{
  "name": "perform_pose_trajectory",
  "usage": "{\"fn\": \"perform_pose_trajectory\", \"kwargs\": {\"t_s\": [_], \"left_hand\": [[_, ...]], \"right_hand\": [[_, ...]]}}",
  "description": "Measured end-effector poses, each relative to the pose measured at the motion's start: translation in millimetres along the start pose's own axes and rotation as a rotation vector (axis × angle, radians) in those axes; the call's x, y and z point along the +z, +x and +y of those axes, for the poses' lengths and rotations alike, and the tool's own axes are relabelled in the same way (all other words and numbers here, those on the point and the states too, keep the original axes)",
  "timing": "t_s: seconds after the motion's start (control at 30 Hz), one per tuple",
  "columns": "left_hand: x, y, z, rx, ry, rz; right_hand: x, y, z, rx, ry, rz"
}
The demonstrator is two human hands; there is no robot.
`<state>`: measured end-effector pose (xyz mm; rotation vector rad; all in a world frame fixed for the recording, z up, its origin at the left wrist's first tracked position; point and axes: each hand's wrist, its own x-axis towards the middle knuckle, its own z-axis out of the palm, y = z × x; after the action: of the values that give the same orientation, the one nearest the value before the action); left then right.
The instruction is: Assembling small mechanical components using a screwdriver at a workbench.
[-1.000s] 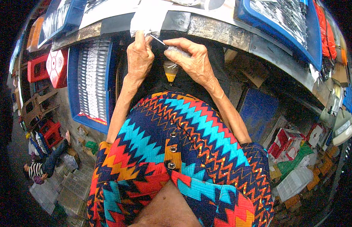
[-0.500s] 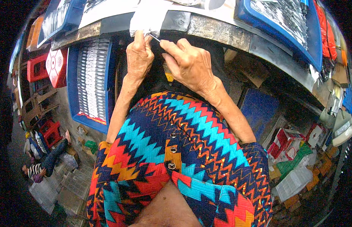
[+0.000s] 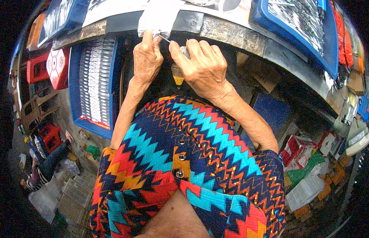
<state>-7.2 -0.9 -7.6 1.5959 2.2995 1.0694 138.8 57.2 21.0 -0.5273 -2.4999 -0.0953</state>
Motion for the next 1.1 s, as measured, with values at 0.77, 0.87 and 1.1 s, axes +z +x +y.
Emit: {"fn": "perform_pose_trajectory", "kwargs": {"t_s": [0.77,0.87,1.1], "left_hand": [[-2.7,2.9,4.6,-0.005,0.022,-0.014],[-0.4,2.9,2.5,-0.006,-0.002,-0.003],[2.6,0.3,2.5,0.010,-0.019,0.029]], "right_hand": [[2.7,2.3,1.3,0.288,0.671,-0.058],[4.9,4.4,2.3,0.266,0.669,-0.056],[2.4,3.5,-0.4,0.347,0.720,-0.106]]}}
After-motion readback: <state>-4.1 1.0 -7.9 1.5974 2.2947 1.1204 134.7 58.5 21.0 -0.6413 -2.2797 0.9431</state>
